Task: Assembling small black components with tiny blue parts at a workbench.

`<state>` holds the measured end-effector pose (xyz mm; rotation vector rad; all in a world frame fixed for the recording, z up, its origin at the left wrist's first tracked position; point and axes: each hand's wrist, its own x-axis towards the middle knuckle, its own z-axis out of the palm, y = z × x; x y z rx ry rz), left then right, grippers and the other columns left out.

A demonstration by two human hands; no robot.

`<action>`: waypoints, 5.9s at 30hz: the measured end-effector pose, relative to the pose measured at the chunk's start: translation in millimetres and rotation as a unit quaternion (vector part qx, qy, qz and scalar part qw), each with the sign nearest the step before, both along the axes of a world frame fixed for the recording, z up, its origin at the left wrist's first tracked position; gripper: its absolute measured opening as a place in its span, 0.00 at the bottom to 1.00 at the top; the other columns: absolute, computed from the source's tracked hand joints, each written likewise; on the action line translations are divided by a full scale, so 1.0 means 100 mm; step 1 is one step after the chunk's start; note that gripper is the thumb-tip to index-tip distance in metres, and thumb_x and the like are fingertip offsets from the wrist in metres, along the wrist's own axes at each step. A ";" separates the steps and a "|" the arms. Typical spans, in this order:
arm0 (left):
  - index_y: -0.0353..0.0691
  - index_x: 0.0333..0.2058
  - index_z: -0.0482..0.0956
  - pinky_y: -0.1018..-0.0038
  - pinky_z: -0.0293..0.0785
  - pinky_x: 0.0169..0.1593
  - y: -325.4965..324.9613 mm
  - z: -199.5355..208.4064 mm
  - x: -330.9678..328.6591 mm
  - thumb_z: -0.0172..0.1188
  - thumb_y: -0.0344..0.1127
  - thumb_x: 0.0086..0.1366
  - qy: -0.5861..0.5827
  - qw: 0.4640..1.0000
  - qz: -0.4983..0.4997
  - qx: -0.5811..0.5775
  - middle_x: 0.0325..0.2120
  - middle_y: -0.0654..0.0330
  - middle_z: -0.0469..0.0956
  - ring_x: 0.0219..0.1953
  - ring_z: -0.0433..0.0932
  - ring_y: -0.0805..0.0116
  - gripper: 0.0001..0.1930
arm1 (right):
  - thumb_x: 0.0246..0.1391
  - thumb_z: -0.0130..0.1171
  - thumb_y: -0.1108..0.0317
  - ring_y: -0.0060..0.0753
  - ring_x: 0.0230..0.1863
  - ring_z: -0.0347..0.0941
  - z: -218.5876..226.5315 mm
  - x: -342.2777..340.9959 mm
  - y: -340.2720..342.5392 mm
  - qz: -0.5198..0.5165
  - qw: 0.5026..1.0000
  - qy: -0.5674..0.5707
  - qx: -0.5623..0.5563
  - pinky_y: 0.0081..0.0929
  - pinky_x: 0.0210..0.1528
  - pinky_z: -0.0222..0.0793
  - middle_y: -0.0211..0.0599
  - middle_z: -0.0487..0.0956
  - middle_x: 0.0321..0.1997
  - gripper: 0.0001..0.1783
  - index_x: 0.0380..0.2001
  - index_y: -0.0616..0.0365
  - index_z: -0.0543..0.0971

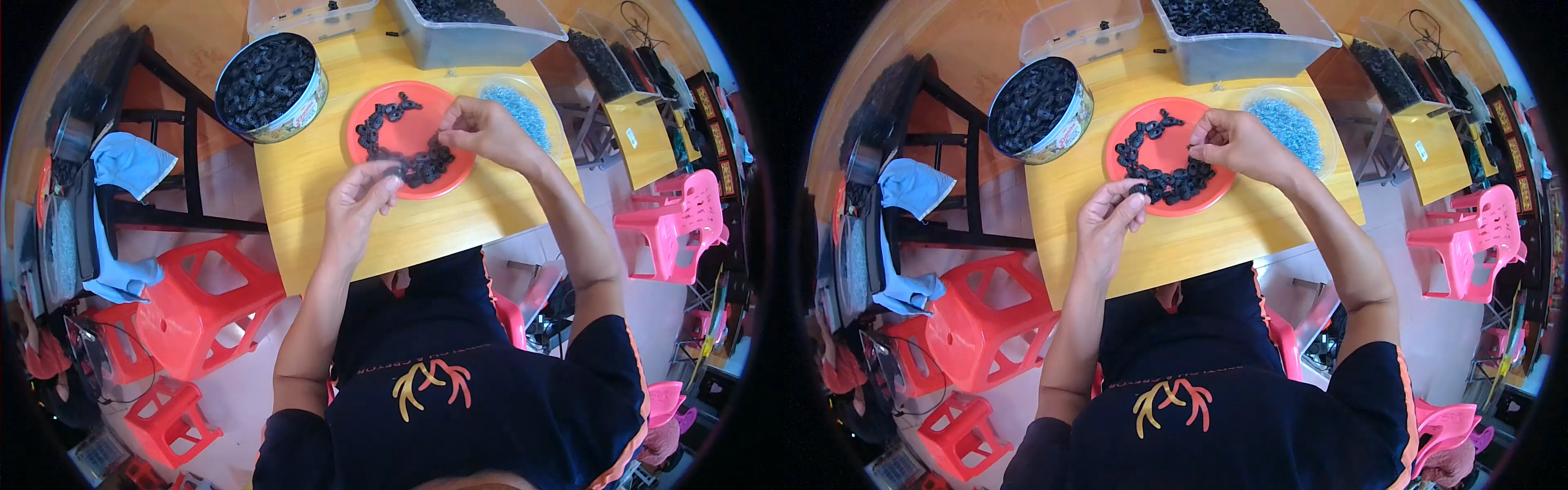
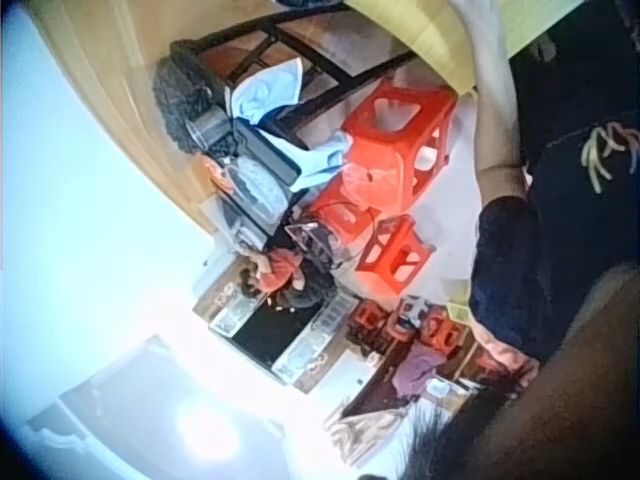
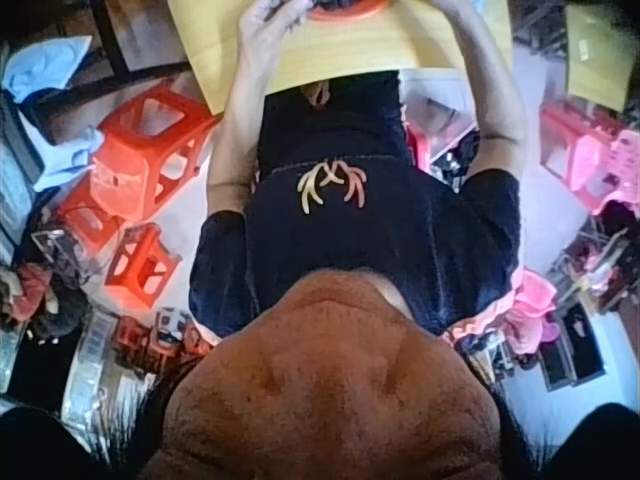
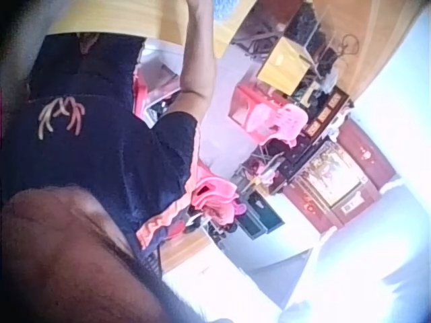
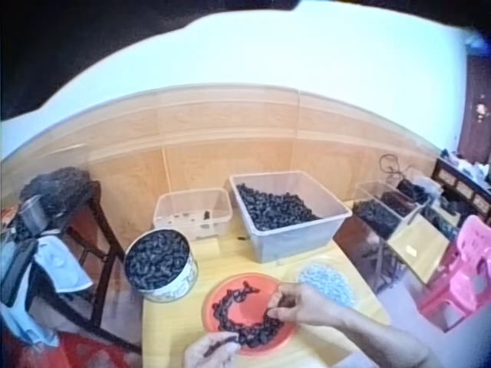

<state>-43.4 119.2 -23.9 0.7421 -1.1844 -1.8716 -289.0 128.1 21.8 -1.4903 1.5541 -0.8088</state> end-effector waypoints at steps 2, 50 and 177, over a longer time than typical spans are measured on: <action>0.33 0.44 0.77 0.82 0.65 0.32 -0.04 0.03 -0.07 0.58 0.29 0.63 0.035 0.999 -0.004 0.011 0.32 0.62 0.78 0.29 0.72 0.79 0.11 | 0.52 0.63 0.73 0.17 0.31 0.74 0.05 0.06 0.05 0.000 0.991 -0.136 -0.006 0.17 0.35 0.71 0.28 0.78 0.30 0.07 0.34 0.60 0.78; 0.32 0.43 0.76 0.78 0.71 0.30 -0.14 0.36 -0.18 0.59 0.26 0.61 -0.024 0.994 -0.082 -0.068 0.29 0.59 0.79 0.27 0.76 0.74 0.11 | 0.55 0.59 0.75 0.21 0.36 0.76 0.32 0.35 0.34 0.005 0.963 -0.267 0.020 0.20 0.43 0.72 0.33 0.80 0.32 0.04 0.34 0.62 0.77; 0.37 0.50 0.74 0.64 0.62 0.56 -1.51 0.34 0.49 0.64 0.33 0.56 -0.424 0.674 0.251 -0.550 0.43 0.51 0.74 0.50 0.70 0.53 0.22 | 0.49 0.59 0.67 0.46 0.36 0.77 -0.47 0.15 -0.43 -0.030 0.940 0.248 -0.232 0.36 0.39 0.73 0.43 0.80 0.38 0.11 0.36 0.58 0.81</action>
